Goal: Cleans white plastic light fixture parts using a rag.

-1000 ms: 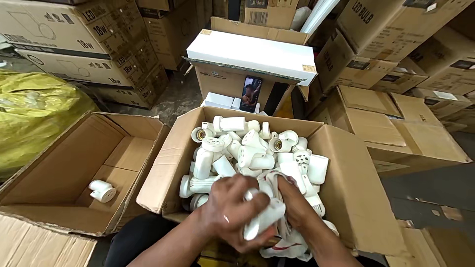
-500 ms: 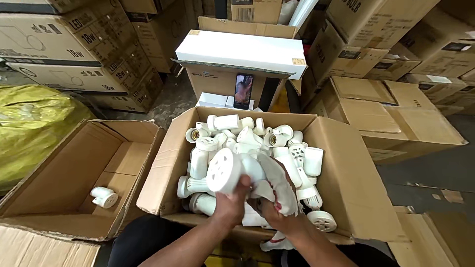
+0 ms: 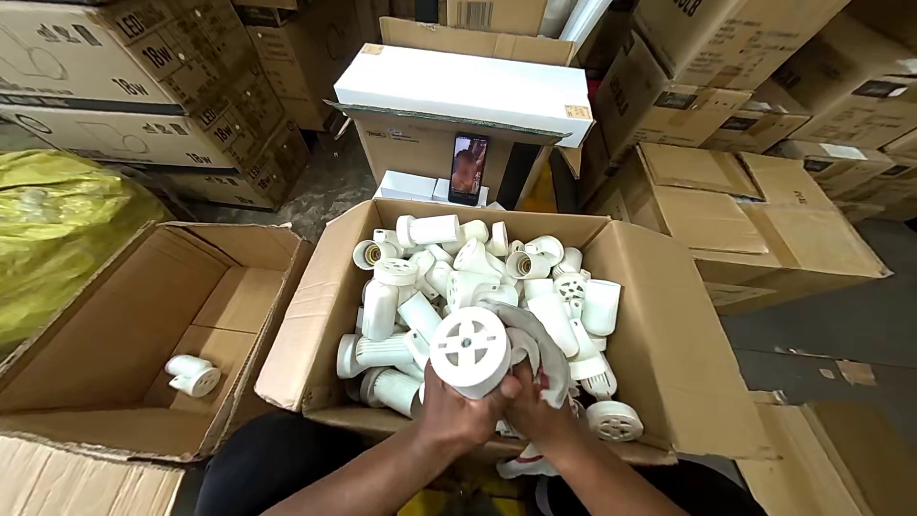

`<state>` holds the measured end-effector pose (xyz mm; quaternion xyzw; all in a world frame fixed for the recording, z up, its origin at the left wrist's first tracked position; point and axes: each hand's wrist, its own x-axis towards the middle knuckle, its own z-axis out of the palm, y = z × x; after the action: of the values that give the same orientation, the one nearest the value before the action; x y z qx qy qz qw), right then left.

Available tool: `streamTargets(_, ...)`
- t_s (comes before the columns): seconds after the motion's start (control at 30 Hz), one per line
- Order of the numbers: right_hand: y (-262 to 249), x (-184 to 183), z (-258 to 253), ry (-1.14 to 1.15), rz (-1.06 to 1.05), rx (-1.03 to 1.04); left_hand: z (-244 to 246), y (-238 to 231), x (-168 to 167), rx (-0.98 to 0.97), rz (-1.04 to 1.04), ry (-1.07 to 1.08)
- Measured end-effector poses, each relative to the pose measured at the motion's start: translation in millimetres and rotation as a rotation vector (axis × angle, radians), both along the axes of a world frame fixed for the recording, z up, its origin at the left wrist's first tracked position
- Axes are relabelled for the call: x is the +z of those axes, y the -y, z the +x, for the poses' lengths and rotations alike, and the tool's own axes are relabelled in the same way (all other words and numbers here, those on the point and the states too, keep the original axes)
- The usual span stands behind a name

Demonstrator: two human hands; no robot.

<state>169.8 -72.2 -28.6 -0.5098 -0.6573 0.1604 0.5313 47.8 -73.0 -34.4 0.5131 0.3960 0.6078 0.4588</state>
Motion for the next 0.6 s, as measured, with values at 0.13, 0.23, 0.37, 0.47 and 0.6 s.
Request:
streamTargets(0.13, 5, 55, 4, -0.05, -0.416, 0.022, -21, -7, -14, -0.097, 0.363, -0.224)
streamTargets(0.23, -16, 61, 18, -0.087, -0.744, 0.241, -28, -18, -10, -0.264, 0.522, -0.258)
streamTargets(0.37, -28, 39, 18, -0.121, -0.87, 0.18, -33, -22, 12, -0.432, 0.223, -0.039)
streamTargets(0.47, -27, 39, 21, -0.5, -0.756, 0.058, -36, -40, 28, -0.347, -0.1, 0.339)
streamTargets(0.6, -30, 57, 24, -1.024, -0.44, 0.058, -43, -60, 38, -0.303, -0.243, 0.545)
